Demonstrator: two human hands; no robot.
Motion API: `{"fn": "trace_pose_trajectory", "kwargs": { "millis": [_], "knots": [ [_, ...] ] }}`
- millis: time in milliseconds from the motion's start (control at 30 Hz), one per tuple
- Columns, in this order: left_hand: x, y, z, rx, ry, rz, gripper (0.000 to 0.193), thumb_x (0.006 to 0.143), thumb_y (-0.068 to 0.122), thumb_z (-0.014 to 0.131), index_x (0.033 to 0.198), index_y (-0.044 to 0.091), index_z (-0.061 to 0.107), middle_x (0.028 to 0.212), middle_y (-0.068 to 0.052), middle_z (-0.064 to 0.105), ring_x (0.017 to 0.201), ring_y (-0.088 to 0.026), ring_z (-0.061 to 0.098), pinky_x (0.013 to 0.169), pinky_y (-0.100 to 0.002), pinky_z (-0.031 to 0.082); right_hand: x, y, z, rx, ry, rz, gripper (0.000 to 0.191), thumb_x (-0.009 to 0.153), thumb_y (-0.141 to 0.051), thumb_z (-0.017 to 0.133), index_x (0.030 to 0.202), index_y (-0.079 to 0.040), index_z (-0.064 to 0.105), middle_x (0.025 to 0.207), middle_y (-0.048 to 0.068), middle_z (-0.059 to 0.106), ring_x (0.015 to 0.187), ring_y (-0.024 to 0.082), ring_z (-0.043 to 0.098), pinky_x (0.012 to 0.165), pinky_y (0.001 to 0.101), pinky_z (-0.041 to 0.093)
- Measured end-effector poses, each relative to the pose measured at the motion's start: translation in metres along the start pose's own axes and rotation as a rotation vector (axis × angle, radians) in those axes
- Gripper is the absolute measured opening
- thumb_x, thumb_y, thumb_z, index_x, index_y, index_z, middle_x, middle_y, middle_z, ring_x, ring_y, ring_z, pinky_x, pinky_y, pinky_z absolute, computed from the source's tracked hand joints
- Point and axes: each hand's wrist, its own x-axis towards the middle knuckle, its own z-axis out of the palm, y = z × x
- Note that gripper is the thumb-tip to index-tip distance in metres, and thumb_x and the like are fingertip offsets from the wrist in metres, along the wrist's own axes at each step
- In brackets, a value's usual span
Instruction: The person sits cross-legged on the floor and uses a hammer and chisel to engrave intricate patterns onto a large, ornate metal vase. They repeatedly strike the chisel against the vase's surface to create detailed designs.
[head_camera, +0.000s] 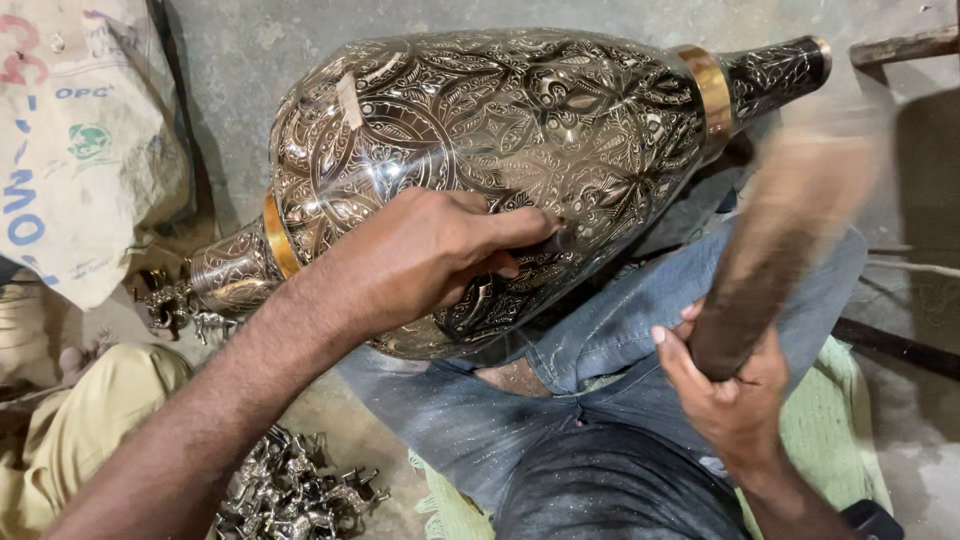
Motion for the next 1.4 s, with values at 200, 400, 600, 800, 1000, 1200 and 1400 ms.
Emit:
{"fn": "trace_pose_trajectory", "kwargs": {
  "millis": [200,400,600,800,1000,1200,1400],
  "knots": [
    [-0.001,0.000,0.002,0.007,0.042,0.032,0.025,0.101,0.013,0.062,0.126,0.019,0.066,0.087,-0.008,0.076,0.074,-0.015,0.076,0.056,-0.026,0.066,0.009,-0.009,-0.001,-0.107,-0.109,-0.060,0.026,0.088,-0.002,0.077,0.108,-0.004,0.061,0.078,0.003,0.063,0.062,0.008,0.063,0.052,0.0228,0.050],
    [-0.004,0.004,-0.001,-0.005,0.048,0.019,0.022,0.100,0.018,0.064,0.122,0.019,0.068,0.081,-0.007,0.073,0.069,-0.016,0.074,0.052,-0.026,0.065,0.015,-0.017,-0.003,0.020,-0.177,-0.107,0.021,0.088,-0.002,0.072,0.105,-0.006,0.060,0.075,-0.001,0.064,0.060,0.006,0.063,0.050,0.0225,0.050],
    [-0.007,0.002,-0.003,-0.015,-0.010,0.000,0.025,0.102,0.018,0.062,0.127,0.022,0.065,0.088,-0.007,0.076,0.074,-0.015,0.076,0.055,-0.026,0.067,0.011,-0.024,0.003,0.046,-0.113,-0.072,0.021,0.089,0.000,0.074,0.105,-0.004,0.061,0.079,0.001,0.062,0.066,0.008,0.061,0.054,0.0246,0.047],
    [-0.008,0.000,-0.003,-0.023,-0.004,0.031,0.032,0.101,0.010,0.060,0.130,0.021,0.064,0.092,-0.009,0.078,0.072,-0.017,0.077,0.056,-0.028,0.067,0.010,-0.018,0.008,-0.012,-0.081,-0.129,0.018,0.092,-0.008,0.074,0.103,-0.003,0.061,0.081,0.001,0.064,0.068,0.009,0.064,0.056,0.0238,0.052],
    [-0.005,0.005,-0.005,-0.029,0.043,0.035,0.019,0.101,0.012,0.061,0.118,0.017,0.065,0.087,-0.009,0.076,0.073,-0.018,0.077,0.053,-0.028,0.067,0.016,-0.016,0.000,-0.116,-0.153,0.015,0.018,0.086,-0.008,0.076,0.093,-0.003,0.060,0.069,-0.002,0.065,0.054,0.005,0.056,0.045,0.0241,0.041],
    [-0.005,0.007,-0.008,-0.037,0.003,-0.007,0.016,0.101,0.021,0.063,0.117,0.018,0.066,0.083,-0.009,0.074,0.068,-0.018,0.076,0.049,-0.029,0.066,0.017,-0.009,-0.001,-0.078,-0.169,0.024,0.019,0.085,-0.009,0.078,0.085,-0.005,0.060,0.059,-0.002,0.058,0.048,0.004,0.046,0.042,0.0242,0.035],
    [-0.005,0.003,-0.007,-0.022,0.052,0.066,0.020,0.101,0.017,0.061,0.120,0.017,0.066,0.085,-0.008,0.074,0.070,-0.017,0.076,0.053,-0.028,0.066,0.020,-0.015,0.002,-0.122,-0.269,-0.043,0.011,0.087,-0.005,0.070,0.094,-0.005,0.062,0.068,-0.004,0.065,0.052,0.003,0.057,0.043,0.0220,0.042]
  ]
}}
